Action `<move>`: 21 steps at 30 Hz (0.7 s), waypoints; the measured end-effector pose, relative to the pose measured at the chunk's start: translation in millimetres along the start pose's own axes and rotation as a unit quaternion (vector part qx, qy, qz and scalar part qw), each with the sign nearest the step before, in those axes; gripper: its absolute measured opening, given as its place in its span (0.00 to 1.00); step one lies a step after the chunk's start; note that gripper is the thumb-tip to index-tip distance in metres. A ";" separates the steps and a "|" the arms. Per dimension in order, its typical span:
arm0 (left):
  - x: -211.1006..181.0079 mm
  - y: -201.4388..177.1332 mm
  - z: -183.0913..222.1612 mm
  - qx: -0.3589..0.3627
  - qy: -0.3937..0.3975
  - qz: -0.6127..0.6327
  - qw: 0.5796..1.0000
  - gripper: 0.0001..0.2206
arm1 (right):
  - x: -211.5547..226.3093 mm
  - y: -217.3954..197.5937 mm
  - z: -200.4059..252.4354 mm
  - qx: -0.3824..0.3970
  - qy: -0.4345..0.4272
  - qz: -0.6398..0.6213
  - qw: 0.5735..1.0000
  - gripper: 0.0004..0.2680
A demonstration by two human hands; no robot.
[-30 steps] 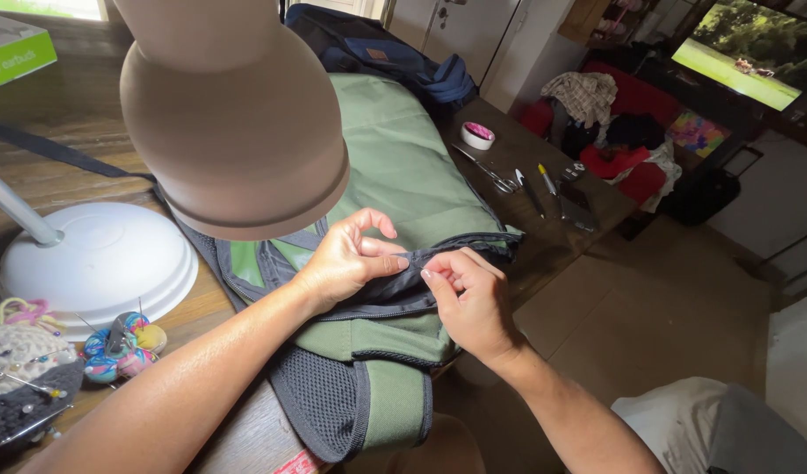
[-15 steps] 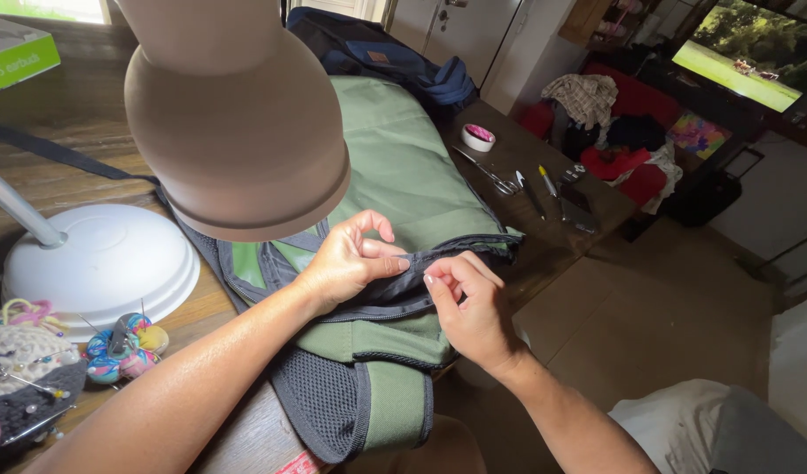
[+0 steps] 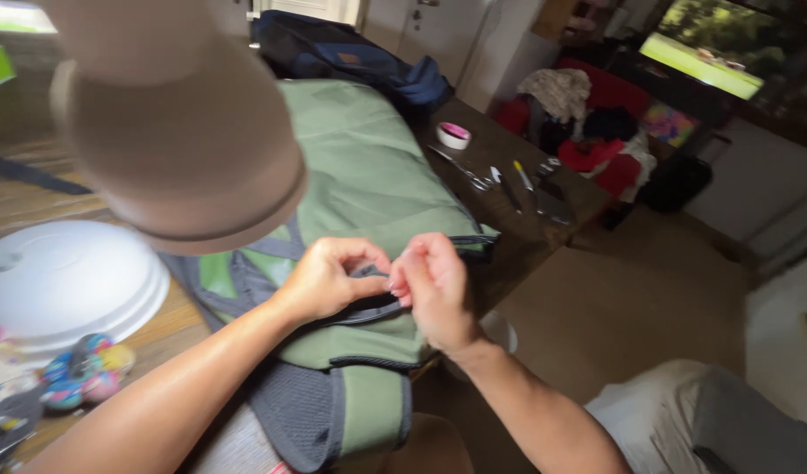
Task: Hand-sewing a seam on a green backpack using a needle and thread
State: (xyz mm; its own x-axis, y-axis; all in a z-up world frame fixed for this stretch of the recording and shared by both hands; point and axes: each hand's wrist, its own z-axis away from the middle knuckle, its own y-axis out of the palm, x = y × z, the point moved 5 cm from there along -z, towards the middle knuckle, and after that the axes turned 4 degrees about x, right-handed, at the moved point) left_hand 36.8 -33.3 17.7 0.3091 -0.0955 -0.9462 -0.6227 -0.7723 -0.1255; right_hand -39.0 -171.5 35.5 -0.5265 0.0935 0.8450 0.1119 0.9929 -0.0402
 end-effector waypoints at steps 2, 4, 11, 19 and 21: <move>-4.1 2.3 -0.7 -0.001 -0.001 -0.058 0.998 0.10 | 10.0 2.1 3.7 -0.003 -0.063 0.062 0.996 0.09; -8.8 3.2 0.3 -0.027 0.003 -0.109 0.994 0.10 | 21.3 7.9 10.5 0.009 -0.119 0.088 0.989 0.08; -6.4 3.0 6.5 -0.064 0.169 -0.186 0.966 0.05 | 57.0 11.9 19.9 0.025 -0.181 0.238 0.954 0.06; -71.9 26.4 29.6 -0.110 0.322 -0.319 0.885 0.03 | 119.1 -27.8 119.3 0.095 -0.232 0.203 0.947 0.05; -74.2 31.8 35.5 -0.114 0.316 -0.329 0.882 0.03 | -57.5 -65.0 172.3 0.103 0.189 0.214 0.953 0.02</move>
State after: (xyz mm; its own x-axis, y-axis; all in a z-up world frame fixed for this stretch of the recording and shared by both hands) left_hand -31.4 -28.5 73.3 0.9343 0.1454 -0.3256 -0.0200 -0.8903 -0.4549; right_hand -161.2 -228.7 -102.4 -0.1240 0.4994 0.8575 0.0596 0.8663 -0.4959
